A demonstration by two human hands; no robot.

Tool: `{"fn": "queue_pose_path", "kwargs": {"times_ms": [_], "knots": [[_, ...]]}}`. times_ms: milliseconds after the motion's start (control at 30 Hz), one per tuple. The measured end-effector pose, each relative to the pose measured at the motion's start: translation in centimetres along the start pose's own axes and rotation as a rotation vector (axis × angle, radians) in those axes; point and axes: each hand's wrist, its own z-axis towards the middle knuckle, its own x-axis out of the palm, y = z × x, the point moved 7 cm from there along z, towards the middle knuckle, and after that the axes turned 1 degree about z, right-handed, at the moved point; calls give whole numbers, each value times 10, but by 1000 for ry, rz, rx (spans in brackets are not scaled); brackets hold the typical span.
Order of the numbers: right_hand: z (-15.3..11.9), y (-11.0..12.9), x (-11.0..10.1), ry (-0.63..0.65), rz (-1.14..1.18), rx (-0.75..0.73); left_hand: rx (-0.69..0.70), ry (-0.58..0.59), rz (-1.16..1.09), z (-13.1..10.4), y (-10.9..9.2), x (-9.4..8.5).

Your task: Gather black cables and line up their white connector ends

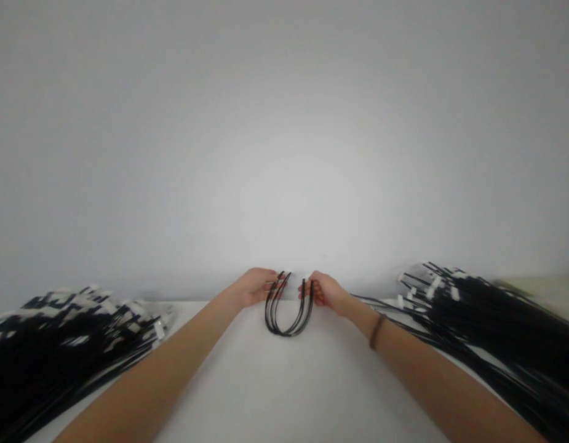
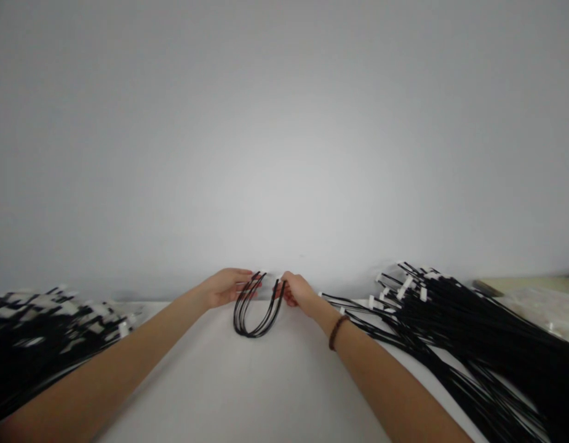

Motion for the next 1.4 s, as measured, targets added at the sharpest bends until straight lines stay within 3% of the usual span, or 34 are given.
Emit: {"fn": "queue_pose_path", "kwargs": {"times_ms": [133,200,300,400,567,700,800,900,1033,1133,1400], "knots": [[-9,-1,11,233,-206,21,-110,63,-245,5,5,-6],[-12,-2,14,323,-179,18,-147,38,-279,7,7,-10],[-13,-4,14,353,-43,20,-201,40,-260,6,11,-12],[-11,-5,13,319,30,-9,-204,133,-213,0,12,-6],[-5,-2,10,196,87,-125,12,212,-120,-11,3,3],[2,2,-4,18,125,-240,113,265,-128,-11,0,14],[3,4,-15,-87,77,-280,193,157,-137,-5,-6,2],[3,5,-18,-104,0,-290,245,46,-49,-3,-14,-19],[3,4,-16,-82,-10,-285,310,70,280,-9,-22,-31],[4,3,-15,-77,19,-296,293,135,371,-13,-18,-23],[-1,6,2,37,-137,-375,255,238,478,-9,11,23]]}}
